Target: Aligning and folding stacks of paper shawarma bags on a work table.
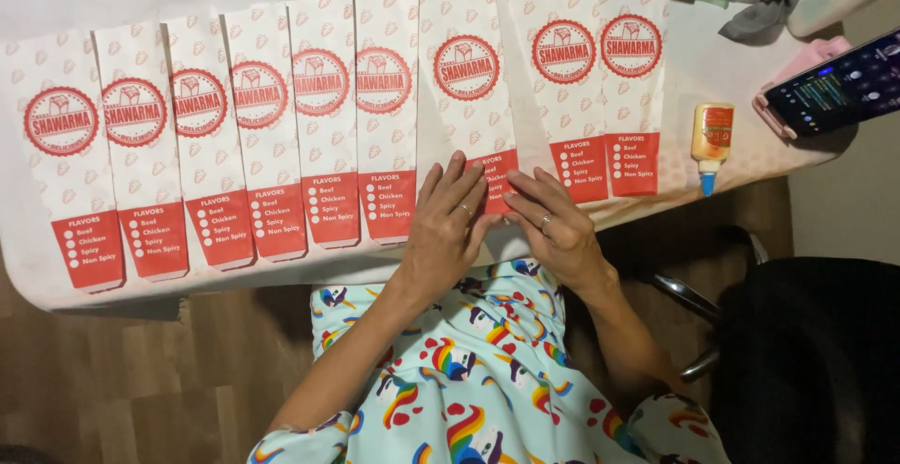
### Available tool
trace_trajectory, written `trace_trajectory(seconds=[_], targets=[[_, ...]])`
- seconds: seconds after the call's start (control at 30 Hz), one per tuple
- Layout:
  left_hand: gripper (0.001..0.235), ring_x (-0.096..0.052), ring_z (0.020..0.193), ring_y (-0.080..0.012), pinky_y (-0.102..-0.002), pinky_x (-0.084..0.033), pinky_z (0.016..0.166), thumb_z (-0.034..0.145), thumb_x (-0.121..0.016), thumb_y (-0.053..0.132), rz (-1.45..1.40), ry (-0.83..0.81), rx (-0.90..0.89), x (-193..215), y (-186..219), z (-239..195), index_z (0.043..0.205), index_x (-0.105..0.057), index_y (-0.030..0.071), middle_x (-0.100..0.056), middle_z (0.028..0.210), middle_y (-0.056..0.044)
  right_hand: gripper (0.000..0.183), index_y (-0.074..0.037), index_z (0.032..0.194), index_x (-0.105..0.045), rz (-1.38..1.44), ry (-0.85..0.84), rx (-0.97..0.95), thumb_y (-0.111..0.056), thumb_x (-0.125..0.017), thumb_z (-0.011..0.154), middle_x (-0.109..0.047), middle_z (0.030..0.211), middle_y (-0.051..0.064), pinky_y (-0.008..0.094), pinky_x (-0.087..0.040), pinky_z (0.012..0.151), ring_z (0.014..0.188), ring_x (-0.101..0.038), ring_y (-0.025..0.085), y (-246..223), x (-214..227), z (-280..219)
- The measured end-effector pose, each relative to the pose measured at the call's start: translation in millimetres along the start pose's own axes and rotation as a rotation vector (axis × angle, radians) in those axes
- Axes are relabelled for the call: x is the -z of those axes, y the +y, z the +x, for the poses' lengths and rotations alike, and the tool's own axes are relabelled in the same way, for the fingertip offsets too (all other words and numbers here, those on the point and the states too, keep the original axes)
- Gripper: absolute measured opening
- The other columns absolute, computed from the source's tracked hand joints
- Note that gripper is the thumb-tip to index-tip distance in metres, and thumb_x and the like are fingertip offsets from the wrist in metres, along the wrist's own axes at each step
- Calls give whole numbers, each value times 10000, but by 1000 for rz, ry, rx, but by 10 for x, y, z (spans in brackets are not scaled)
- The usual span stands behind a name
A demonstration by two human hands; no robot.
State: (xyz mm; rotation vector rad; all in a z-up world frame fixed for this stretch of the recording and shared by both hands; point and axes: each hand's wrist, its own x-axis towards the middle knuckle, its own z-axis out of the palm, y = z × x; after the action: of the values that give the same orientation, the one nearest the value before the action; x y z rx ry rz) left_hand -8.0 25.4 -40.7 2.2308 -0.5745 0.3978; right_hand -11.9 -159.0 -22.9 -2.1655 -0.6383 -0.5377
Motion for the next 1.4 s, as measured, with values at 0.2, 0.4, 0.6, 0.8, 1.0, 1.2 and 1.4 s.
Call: trace_trajectory(seconds=[0.2, 0.4, 0.6, 0.8, 1.0, 1.2, 1.4], targets=[[400, -484, 1418, -387, -521, -312, 1219, 939, -755, 226, -32, -27, 28, 10, 30, 24, 1239, -710, -35, -658, 1368, -210, 191, -13, 1084, -792, -2, 3, -20, -53, -788, 897, -741, 1194, 193, 489, -549, 1041, 1094, -727, 355, 12, 11, -56], [395, -457, 1432, -390, -509, -303, 1227, 941, -746, 186, -51, -85, 34, -24, 48, 79, 1263, -696, -38, -636, 1395, -213, 187, -24, 1086, -791, -25, 58, -84, -34, -781, 900, -738, 1217, 181, 469, -528, 1073, 1141, -708, 362, -7, 33, -106], [393, -463, 1427, -407, -511, -328, 1220, 957, -725, 180, -19, -80, -7, -205, 76, 137, 1276, -685, -45, -626, 1403, -226, 195, 41, 1162, -747, -204, 131, -119, 25, -709, 971, -679, 1297, 220, 508, -486, 1105, 1213, -648, 413, 108, 407, -107], [414, -479, 1407, -443, -534, -352, 1205, 940, -745, 182, -17, -30, -73, -415, 89, 168, 1268, -684, -63, -630, 1391, -237, 263, -6, 1250, -739, -308, 49, -148, -16, -725, 988, -689, 1326, 203, 515, -314, 1225, 1339, -579, 406, 247, 496, -304], [408, -483, 1403, -453, -535, -366, 1196, 939, -743, 175, -2, 1, -75, -483, 145, 197, 1258, -685, -73, -634, 1379, -246, 261, -5, 1240, -750, -340, 71, -125, -49, -746, 983, -715, 1296, 198, 504, -290, 1241, 1318, -606, 389, 287, 464, -358], [367, -508, 1366, -507, -542, -420, 1171, 980, -680, 216, -37, 161, -133, -219, 141, 174, 1213, -692, -68, -616, 1375, -247, 260, 13, 1227, -749, -321, 75, -90, -12, -758, 968, -677, 1364, 226, 486, -288, 1253, 1339, -590, 413, 238, 449, -302], [277, -536, 1334, -492, -569, -431, 1104, 977, -676, 63, 295, 172, -93, 553, -299, -79, 1235, -677, -38, -631, 1331, -256, 259, 26, 1237, -746, -267, 64, -39, 1, -739, 979, -657, 1389, 236, 508, -301, 1249, 1347, -579, 420, 48, 247, -173]])
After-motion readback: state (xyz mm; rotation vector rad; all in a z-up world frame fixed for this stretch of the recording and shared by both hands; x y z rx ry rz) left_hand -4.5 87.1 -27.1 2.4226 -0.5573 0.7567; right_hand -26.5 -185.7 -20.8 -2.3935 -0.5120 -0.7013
